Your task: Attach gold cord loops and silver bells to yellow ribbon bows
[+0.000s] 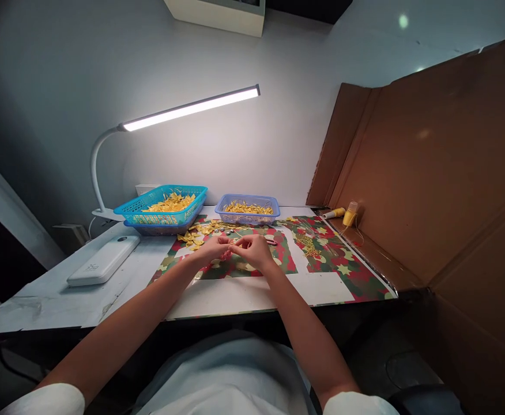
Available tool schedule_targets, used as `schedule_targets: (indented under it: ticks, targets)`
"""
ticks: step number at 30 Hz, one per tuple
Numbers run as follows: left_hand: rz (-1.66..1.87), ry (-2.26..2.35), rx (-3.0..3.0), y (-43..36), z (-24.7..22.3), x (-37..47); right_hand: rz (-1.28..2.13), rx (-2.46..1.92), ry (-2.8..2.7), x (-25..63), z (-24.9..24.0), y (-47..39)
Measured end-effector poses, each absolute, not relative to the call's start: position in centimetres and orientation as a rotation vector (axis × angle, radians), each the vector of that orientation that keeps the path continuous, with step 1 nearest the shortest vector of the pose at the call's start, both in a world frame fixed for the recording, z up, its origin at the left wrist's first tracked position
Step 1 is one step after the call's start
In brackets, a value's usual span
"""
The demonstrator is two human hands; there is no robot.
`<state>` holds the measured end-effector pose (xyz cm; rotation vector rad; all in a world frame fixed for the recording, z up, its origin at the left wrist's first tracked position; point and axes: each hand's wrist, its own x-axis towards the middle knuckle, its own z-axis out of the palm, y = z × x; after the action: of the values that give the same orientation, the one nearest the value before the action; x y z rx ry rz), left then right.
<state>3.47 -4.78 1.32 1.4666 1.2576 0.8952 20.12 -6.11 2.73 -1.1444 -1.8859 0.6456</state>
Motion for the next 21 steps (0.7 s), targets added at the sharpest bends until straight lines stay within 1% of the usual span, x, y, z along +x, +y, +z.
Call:
schedule_targets:
  ticks: [3, 5, 7, 13, 15, 17, 19, 21]
  targets:
    - [0.863, 1.237, 1.47, -4.8, 1.4, 3.3, 0.462, -1.288, -1.989, 19.9, 3.2, -6.1]
    - [0.843, 1.24, 1.473, -4.9, 1.6, 3.3, 0.411, -1.346, -2.045, 19.8, 3.5, -5.6]
    - [0.828, 1.227, 1.481, -5.1, 1.9, 3.3, 0.434, -1.325, -2.06, 20.0, 3.7, -4.9]
    - [0.816, 1.203, 1.541, -5.6, 2.5, 3.4, 0.547, -1.117, -1.821, 21.7, 4.7, -4.8]
    - [0.824, 1.23, 1.564, -5.6, 2.4, 3.4, 0.609, -1.022, -1.898, 22.2, 5.4, -6.0]
    - [0.833, 1.249, 1.597, -5.6, 2.4, 3.5, 0.685, -0.953, -2.135, 22.3, 6.1, -7.5]
    - [0.833, 1.266, 1.617, -5.7, 2.4, 3.6, 0.599, -1.11, -2.325, 21.6, 6.4, -8.8]
    - [0.812, 1.286, 1.621, -5.7, 2.4, 3.7, 0.335, -1.378, -2.361, 20.6, 6.5, -9.3]
